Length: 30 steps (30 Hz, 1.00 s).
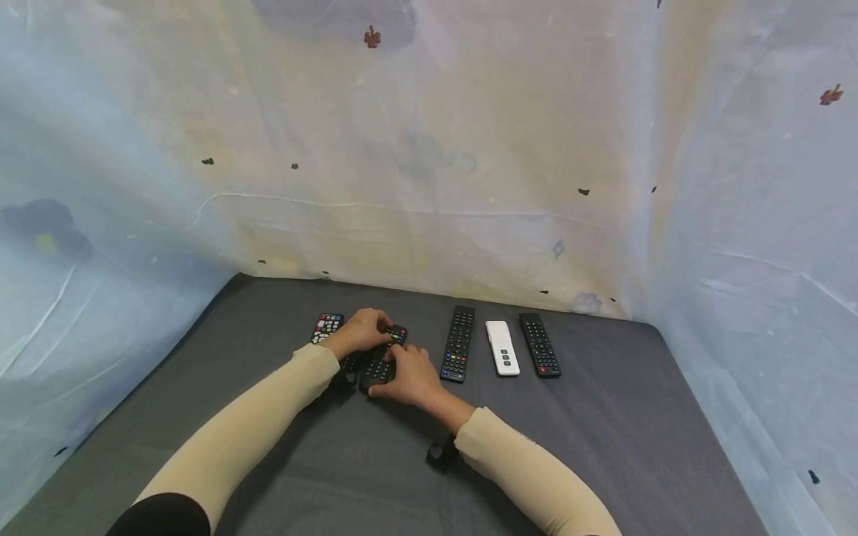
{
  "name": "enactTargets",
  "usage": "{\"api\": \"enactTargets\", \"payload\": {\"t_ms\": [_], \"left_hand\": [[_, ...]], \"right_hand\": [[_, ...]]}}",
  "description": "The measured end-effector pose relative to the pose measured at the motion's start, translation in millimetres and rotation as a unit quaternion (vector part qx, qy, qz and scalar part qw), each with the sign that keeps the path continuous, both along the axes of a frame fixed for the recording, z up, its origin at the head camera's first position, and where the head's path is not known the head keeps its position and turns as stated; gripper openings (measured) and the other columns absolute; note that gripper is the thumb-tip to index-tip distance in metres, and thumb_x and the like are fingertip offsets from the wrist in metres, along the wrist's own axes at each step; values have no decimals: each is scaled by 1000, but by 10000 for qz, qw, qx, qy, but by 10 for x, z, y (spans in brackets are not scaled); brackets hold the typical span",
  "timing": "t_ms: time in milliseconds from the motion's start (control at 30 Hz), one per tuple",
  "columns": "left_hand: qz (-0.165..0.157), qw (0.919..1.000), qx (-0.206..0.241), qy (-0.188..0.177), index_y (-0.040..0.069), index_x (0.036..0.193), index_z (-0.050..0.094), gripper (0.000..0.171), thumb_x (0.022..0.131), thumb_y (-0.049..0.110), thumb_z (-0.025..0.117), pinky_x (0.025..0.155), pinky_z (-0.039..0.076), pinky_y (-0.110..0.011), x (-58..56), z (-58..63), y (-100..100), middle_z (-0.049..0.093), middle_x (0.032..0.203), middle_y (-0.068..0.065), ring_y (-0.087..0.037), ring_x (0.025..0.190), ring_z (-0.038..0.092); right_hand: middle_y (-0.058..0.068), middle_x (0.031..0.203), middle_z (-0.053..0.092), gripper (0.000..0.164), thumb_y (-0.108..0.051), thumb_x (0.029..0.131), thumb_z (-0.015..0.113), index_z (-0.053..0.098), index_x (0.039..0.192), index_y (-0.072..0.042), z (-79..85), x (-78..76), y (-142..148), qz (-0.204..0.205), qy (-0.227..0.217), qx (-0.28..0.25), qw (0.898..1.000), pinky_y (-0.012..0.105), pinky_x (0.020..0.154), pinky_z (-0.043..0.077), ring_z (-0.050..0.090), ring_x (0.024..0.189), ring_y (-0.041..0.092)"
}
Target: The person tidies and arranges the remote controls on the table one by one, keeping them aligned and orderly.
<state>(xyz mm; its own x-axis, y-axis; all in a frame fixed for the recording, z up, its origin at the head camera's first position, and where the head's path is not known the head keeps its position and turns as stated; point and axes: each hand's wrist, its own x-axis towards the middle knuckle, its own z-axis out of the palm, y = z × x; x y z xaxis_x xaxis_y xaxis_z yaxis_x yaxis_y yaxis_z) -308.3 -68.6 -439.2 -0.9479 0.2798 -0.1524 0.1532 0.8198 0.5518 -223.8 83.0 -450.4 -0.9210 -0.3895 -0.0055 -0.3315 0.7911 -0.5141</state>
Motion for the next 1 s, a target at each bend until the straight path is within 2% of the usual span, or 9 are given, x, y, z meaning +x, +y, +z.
{"api": "enactTargets", "payload": {"t_ms": [233,367,500,633,733,867,1000], "left_hand": [[15,10000,-73,-63,8,119,65,31,90,18,68,91,51,-40,0,14,-17,64,116,-11,-24,106,61],[14,9999,-107,-56,8,121,64,34,90,20,68,92,51,-41,9,19,-22,63,119,-11,-25,109,60],[-65,10000,-23,37,8,124,63,38,90,24,68,94,50,-43,49,57,-14,62,124,-11,-27,114,59],[-121,9996,210,122,9,126,62,39,91,25,67,98,48,-45,124,123,-21,60,129,-11,-28,119,57],[-145,9988,414,202,10,126,62,38,91,25,66,97,48,-45,195,169,-29,59,128,-10,-28,118,56],[-236,9959,845,222,9,126,62,37,92,25,65,95,49,-44,302,204,0,60,128,-9,-27,117,57],[-393,9903,1313,248,11,124,63,33,93,24,65,90,51,-41,443,245,136,60,127,-9,-26,112,60]], "right_hand": [[11,115,60,56,-47,74,80,62,117,-17,51,-6,75,184,-35,-46,9998,44,78,47,53,96,28],[12,118,59,53,-44,78,78,60,118,-15,57,-39,136,508,-171,-200,9984,46,83,47,53,101,30],[14,124,58,49,-34,82,76,59,121,-10,98,-102,286,895,-340,-640,9933,48,94,46,55,114,32],[17,128,57,48,-27,86,73,56,126,-6,168,-178,495,1229,-500,-1081,9852,51,98,46,55,120,36],[16,131,56,48,-25,88,71,55,128,-6,231,-229,666,1358,-501,-1210,9820,51,96,48,55,120,39],[15,131,57,45,-23,88,71,57,128,-9,326,-314,906,1346,-280,-1090,9845,48,89,52,57,116,38],[14,128,58,41,-22,88,70,59,126,-10,410,-448,1142,1128,-60,-810,9903,42,84,54,58,112,36]]}}
